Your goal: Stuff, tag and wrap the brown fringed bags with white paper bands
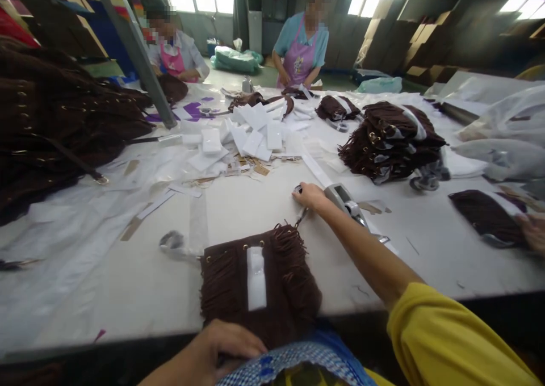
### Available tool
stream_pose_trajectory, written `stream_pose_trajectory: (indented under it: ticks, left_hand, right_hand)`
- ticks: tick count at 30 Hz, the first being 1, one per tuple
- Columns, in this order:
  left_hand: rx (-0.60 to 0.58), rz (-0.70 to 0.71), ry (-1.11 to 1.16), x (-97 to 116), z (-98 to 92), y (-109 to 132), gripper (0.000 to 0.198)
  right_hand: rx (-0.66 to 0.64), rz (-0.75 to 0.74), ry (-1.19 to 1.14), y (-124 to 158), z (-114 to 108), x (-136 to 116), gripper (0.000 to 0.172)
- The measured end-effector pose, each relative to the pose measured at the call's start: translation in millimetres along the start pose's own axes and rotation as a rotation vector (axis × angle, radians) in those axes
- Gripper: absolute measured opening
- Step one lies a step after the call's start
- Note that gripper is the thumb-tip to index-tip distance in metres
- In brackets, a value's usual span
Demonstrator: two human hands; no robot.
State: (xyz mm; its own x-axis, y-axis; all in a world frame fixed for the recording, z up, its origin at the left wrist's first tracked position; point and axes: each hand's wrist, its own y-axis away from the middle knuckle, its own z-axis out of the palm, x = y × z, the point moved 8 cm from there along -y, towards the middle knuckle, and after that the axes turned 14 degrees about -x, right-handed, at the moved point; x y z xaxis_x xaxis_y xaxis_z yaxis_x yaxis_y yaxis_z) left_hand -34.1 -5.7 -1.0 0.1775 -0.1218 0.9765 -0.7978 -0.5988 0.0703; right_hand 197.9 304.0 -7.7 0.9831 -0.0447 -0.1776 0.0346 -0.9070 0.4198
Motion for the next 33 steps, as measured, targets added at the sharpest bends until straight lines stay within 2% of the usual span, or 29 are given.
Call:
stream_pose_trajectory:
  ticks: [1,2,4,5,6,7,9,11,14,17,20,23,25,28,33]
  left_hand:
    - [0.063,-0.032,0.023,6.0,-20.5,4.8,0.029]
    - [0.205,-0.145,0.058,4.0,-48.0,11.4,0.029]
    - [0.585,-0.226,-0.135,14.9,-107.6,24.5,0.030]
    - [0.674,-0.242,-0.299,22.2,-126.9,22.2,0.032]
    - [0.682,-0.269,-0.447,25.3,-138.7,12.9,0.035]
    - [0.634,-0.310,-0.556,23.3,-144.6,-0.6,0.037]
    - [0.439,-0.388,-0.655,10.2,-142.6,-30.2,0.038]
    - [0.267,-0.389,-0.650,1.8,-130.7,-49.7,0.033]
    - [0.162,-0.213,-0.660,18.7,-110.4,-57.4,0.025]
    - [0.131,-0.024,-0.748,49.1,-92.1,-52.7,0.024]
    - [0.135,0.064,-0.831,68.3,-82.1,-49.9,0.023]
    - [0.169,0.085,-0.880,73.6,-83.7,-49.7,0.023]
    - [0.187,0.082,-0.892,70.9,-89.0,-49.8,0.021]
    - [0.239,0.039,-0.925,58.6,-101.8,-51.6,0.023]
    - [0.286,-0.196,-0.952,9.0,-123.4,-66.7,0.026]
  right_hand:
    - [0.007,-0.026,0.006,0.9,0.3,-1.2,0.049]
    - [0.019,-0.056,0.009,3.3,-0.2,-3.2,0.051]
    - [0.051,-0.115,0.012,11.4,-3.9,-10.2,0.059]
    - [0.079,-0.156,0.009,17.4,-7.7,-16.4,0.063]
    - [0.121,-0.224,-0.004,25.2,-13.3,-25.8,0.065]
    - [0.168,-0.327,-0.026,35.3,-19.6,-38.4,0.068]
    - [0.234,-0.624,-0.082,62.4,-30.4,-70.6,0.072]
    - [0.192,-0.939,-0.123,92.5,-31.9,-103.0,0.075]
    - [-0.098,-1.234,-0.112,124.2,-12.8,-140.9,0.075]
    - [-0.463,-1.371,-0.096,141.8,14.1,-161.7,0.075]
    - [-0.783,-1.349,-0.120,145.2,33.5,-165.6,0.062]
    - [-1.020,-1.180,-0.166,138.1,45.7,-158.6,0.043]
    - [-1.120,-1.053,-0.187,131.6,52.9,-152.7,0.030]
    - [-1.171,-0.903,-0.181,117.5,68.8,-146.7,0.010]
    - [-1.037,-0.584,-0.153,74.0,99.3,-135.6,0.040]
